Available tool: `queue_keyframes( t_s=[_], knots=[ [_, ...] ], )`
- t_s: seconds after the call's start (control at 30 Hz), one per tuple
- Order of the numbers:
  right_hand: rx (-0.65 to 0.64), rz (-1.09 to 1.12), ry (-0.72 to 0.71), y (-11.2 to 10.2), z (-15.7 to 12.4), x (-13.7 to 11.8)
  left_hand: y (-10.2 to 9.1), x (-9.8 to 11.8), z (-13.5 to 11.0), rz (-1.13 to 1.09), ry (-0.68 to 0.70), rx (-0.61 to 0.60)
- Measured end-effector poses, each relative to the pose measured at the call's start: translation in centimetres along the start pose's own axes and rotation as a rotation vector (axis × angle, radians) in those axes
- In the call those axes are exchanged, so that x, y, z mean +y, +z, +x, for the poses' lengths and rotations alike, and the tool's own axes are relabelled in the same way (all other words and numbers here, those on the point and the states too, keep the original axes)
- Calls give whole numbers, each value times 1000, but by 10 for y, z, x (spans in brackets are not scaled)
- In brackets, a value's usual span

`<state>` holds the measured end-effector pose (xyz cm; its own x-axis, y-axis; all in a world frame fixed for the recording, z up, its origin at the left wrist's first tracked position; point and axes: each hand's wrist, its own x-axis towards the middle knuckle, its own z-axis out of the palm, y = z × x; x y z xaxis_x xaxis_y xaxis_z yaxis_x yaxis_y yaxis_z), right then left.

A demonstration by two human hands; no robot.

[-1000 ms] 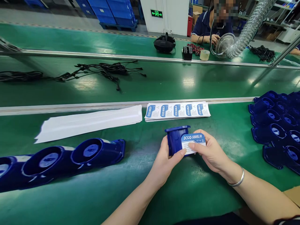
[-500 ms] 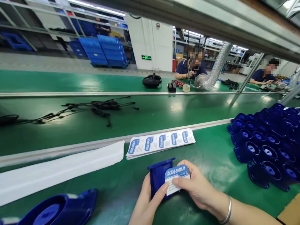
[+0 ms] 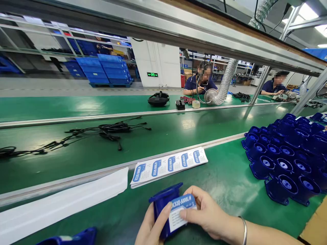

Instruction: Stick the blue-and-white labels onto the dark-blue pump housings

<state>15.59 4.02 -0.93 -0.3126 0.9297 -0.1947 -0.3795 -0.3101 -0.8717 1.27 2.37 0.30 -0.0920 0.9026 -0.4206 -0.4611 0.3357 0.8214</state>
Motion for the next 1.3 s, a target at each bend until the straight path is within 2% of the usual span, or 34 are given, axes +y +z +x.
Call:
queue_keyframes(
  t_s=[0.1,0.27,0.4,0.53,0.7,0.8,0.9,1.13,1.3],
  knots=[
    [54,29,-35,-3,-5,-5,-2,0,-2,-4,-18,-82],
    [47,18,-19,-10,-12,-14,-4,-1,-8,-10,-33,-223],
    [39,23,-6,-12,-14,-19,-2,-1,-12,24,-1,-264],
    [5,4,-27,-13,-15,-23,-3,0,-10,-31,7,-269],
    [66,-367,-239,-17,-19,-31,-5,-2,-6,-64,-22,-192],
    [82,-616,-388,-17,-22,-35,-5,-3,-6,-74,4,-182],
    [103,-773,-518,-15,-24,-35,-5,-3,-7,-66,10,-188],
    [107,-924,-741,-12,-24,-36,-6,-3,-8,-52,-16,-220],
    [64,-971,-785,-13,-22,-35,-8,-3,-10,-83,-49,-251]
  ],
)
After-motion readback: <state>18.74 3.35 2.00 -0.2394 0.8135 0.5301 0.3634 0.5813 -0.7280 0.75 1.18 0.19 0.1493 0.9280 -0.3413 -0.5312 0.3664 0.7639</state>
